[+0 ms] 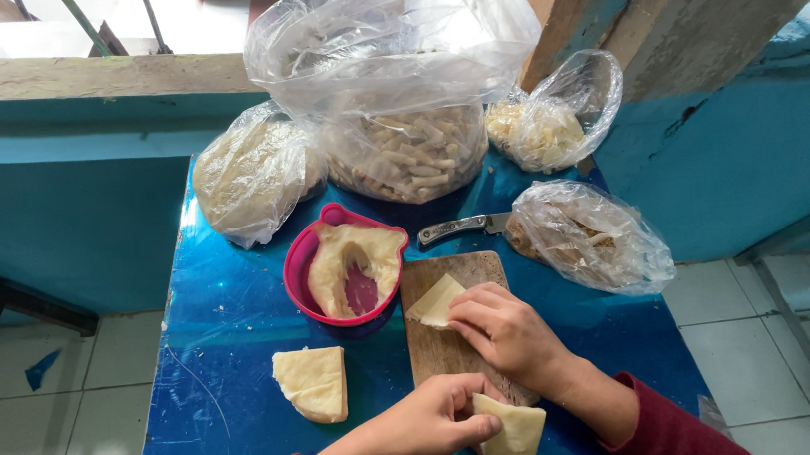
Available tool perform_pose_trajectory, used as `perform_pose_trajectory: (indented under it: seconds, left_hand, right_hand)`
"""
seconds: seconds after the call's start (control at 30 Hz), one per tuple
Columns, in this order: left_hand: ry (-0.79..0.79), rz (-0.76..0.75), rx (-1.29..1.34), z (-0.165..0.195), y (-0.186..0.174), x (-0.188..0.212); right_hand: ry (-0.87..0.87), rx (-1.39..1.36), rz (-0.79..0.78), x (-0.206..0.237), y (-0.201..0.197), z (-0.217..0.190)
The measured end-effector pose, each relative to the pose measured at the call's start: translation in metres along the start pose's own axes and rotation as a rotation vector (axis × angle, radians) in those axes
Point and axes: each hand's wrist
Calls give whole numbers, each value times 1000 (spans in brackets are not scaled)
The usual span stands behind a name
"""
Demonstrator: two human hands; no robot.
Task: The person tears thin pieces from a block of dough and stretches them flat, layering them in a crisscross pattern on a wooden board. They then spoon brown filling from a plastic bag onto the layered dough and continue adding dough pieces on top.
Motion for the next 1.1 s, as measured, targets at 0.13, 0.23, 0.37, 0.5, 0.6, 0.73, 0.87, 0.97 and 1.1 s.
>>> perform_pose_trajectory:
  seconds: [0.13, 0.23, 0.37, 0.5, 0.6, 0.73, 0.87, 0.97, 1.1]
  left_hand:
    - [9, -16, 36, -2, -1, 0]
    - [29, -21, 76, -3, -2, -1]
    - [30, -16, 194, -4, -4, -2]
    - [8, -17, 255, -4, -6, -1]
    - [-9, -50, 220, -5, -4, -1]
    - [-21, -55, 235, -6, -3, -1]
    - [-38, -37, 217, -5, -3, -1]
    - [-40, -34, 218, -4, -2, -1]
    - [-41, -34, 198, -5, -2, -1]
  right_hand:
    - [-46, -8, -14, 2, 2, -4]
    - [-36, 4, -17, 2, 4, -6]
    - [5, 10, -24, 3, 6, -6]
    - [4, -3, -22, 4, 4, -2]
    - [204, 42, 27, 2, -2, 5]
    - [524, 236, -62, -1, -11, 18]
    - [661, 250, -165, -2, -11, 25]
    - [657, 243, -177, -1, -9, 26]
    - [612, 213, -148, 3, -3, 24]
Point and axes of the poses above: each hand's wrist, its own x-axis away from the middle knuckle, its own y-axis out of the palm, z = x × y, and after that the axes turned 2 degrees about x, right-handed
